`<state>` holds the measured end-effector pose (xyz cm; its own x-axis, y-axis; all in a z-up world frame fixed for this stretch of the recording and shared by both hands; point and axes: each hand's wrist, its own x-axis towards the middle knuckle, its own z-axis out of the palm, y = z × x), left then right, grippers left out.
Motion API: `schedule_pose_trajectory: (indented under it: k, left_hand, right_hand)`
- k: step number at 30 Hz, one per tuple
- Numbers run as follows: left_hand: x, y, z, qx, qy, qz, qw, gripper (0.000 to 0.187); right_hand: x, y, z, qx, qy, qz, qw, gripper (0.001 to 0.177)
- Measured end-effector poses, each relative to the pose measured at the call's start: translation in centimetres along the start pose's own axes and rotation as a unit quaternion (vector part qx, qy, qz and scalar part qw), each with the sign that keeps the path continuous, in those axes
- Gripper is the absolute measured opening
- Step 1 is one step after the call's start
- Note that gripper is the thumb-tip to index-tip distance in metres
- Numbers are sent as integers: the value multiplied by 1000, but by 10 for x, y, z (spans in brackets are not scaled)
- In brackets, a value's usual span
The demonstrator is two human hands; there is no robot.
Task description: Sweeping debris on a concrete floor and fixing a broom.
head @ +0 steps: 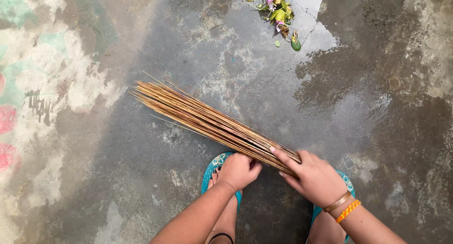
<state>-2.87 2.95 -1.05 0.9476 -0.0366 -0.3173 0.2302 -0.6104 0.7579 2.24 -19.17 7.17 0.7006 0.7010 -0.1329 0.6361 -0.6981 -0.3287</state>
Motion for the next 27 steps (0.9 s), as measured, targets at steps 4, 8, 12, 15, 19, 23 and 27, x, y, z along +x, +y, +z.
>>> schedule_pose_trajectory:
  k: [4,8,12,15,19,23,27]
  left_hand:
    - [-3,3,-2,4,2,9,1000,22]
    - [-3,3,-4,-4,17,29,999,23]
    - [-2,3,-3,-6,17,22,1000,25]
    - [-2,0,-1,-8,25,26,999,25]
    - [-2,2,-1,-2,25,29,999,25]
    - [-3,6,-4,7,14,11,1000,25]
    - [-2,4,-1,7,10,10,1000,25]
  right_hand:
    - [28,6,-14,2,-7,81,997,71]
    - [39,22,-30,-1,-20,248,969,78]
    - [18,29,-28,22,27,270,962,82]
    - [8,17,-25,40,26,181,982,77]
    - [7,16,-4,-9,10,89,996,71]
    - [17,22,-7,-11,-46,200,979,76]
    - [26,17,-28,1,-39,280,959,79]
